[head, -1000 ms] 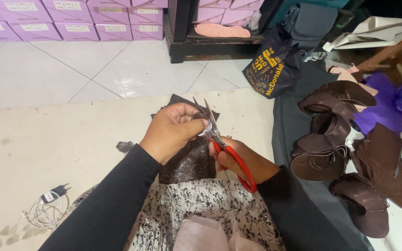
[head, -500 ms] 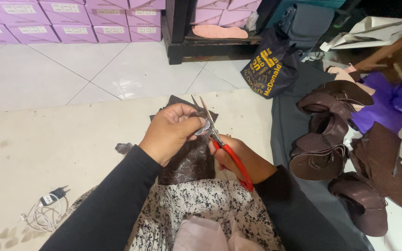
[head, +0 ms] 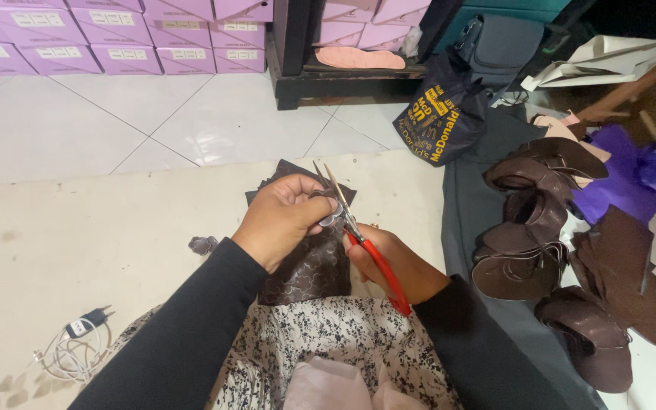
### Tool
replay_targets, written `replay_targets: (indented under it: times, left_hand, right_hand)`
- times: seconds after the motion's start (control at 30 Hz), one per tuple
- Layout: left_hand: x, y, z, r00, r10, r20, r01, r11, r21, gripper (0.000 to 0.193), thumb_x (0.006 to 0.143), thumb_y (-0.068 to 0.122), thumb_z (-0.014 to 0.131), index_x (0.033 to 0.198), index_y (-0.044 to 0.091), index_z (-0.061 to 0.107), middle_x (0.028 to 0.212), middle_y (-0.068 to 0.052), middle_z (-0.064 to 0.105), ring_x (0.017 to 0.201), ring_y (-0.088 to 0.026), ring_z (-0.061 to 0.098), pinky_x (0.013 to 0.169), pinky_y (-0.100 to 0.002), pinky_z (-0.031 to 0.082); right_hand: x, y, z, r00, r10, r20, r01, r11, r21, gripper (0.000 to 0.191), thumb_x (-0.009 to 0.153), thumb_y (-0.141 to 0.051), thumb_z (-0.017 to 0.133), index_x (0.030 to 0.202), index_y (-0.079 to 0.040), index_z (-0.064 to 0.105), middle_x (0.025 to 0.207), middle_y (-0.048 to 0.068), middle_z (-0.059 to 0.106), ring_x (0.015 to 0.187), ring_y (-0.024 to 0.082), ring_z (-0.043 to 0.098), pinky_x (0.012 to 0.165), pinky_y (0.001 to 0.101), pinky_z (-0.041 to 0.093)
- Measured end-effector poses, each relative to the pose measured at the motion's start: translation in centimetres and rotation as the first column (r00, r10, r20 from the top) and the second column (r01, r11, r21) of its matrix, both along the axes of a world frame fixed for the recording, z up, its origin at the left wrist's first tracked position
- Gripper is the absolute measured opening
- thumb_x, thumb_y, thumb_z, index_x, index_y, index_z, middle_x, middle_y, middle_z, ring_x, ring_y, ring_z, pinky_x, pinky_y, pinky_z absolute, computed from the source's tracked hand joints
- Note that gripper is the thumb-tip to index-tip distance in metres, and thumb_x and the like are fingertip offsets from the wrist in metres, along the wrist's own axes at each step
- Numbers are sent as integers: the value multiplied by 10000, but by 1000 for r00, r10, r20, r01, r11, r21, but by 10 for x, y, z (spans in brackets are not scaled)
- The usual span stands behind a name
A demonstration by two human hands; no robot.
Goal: The person uses red-handled scissors to cut cloud-shaped pieces from a dark brown patterned sheet. They hold the sheet with the left hand and cut along the outlines, then place the cut pieces aside.
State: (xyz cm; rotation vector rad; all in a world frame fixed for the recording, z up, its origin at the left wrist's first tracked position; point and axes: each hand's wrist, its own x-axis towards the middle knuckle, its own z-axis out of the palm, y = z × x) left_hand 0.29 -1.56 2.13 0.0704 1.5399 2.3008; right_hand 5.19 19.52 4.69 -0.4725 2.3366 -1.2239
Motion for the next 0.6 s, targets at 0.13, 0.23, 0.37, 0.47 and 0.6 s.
replay_targets:
  times: [0.13, 0.23, 0.37, 0.47, 0.6]
  left_hand:
    - [1, 1, 4, 997, -17, 69, 16, 1000, 6, 80, 893, 65, 689, 918, 67, 613, 842, -29, 724, 685, -59, 639, 576, -193, 499]
    - [1, 0, 6, 993, -48, 112, 44, 999, 32, 89, 898, 78, 695, 914, 85, 608, 846, -20, 721, 674, -58, 616, 568, -193, 489]
    - [2, -3, 6, 987, -53, 150, 54, 999, -5, 87, 906, 94, 704, 913, 86, 618, 849, -21, 720, 669, -56, 600, 568, -191, 481]
    - [1, -2, 5, 989, -36, 140, 39, 999, -17, 88, 906, 97, 707, 909, 84, 620, 853, -22, 721, 684, -52, 618, 575, -192, 487]
    - [0, 2, 1, 993, -13, 116, 10, 1000, 25, 83, 904, 99, 706, 928, 85, 628, 859, -14, 719, 697, -54, 631, 586, -194, 490]
  right_hand:
    - [1, 3, -3, 997, 29, 77, -18, 990, -137, 382, 1015, -444, 437, 1006, -73, 531, 777, 23, 535, 692, 119, 552, 630, 268, 493]
    - [1, 4, -3, 984, 65, 165, -21, 967, -254, 376, 1026, -438, 453, 1058, -72, 529, 793, 30, 562, 739, 125, 556, 685, 280, 495]
    - [0, 3, -4, 982, 34, 187, 5, 978, -207, 406, 1009, -468, 455, 1049, -72, 532, 789, 28, 561, 740, 126, 565, 685, 284, 503]
    - [0, 0, -6, 985, -8, 170, 36, 986, -162, 479, 982, -539, 453, 1022, -70, 540, 763, 23, 560, 705, 124, 568, 654, 279, 504]
    - [-1, -2, -8, 994, -34, 102, 52, 982, -182, 547, 987, -593, 432, 973, -58, 546, 727, 12, 547, 663, 115, 558, 614, 272, 491]
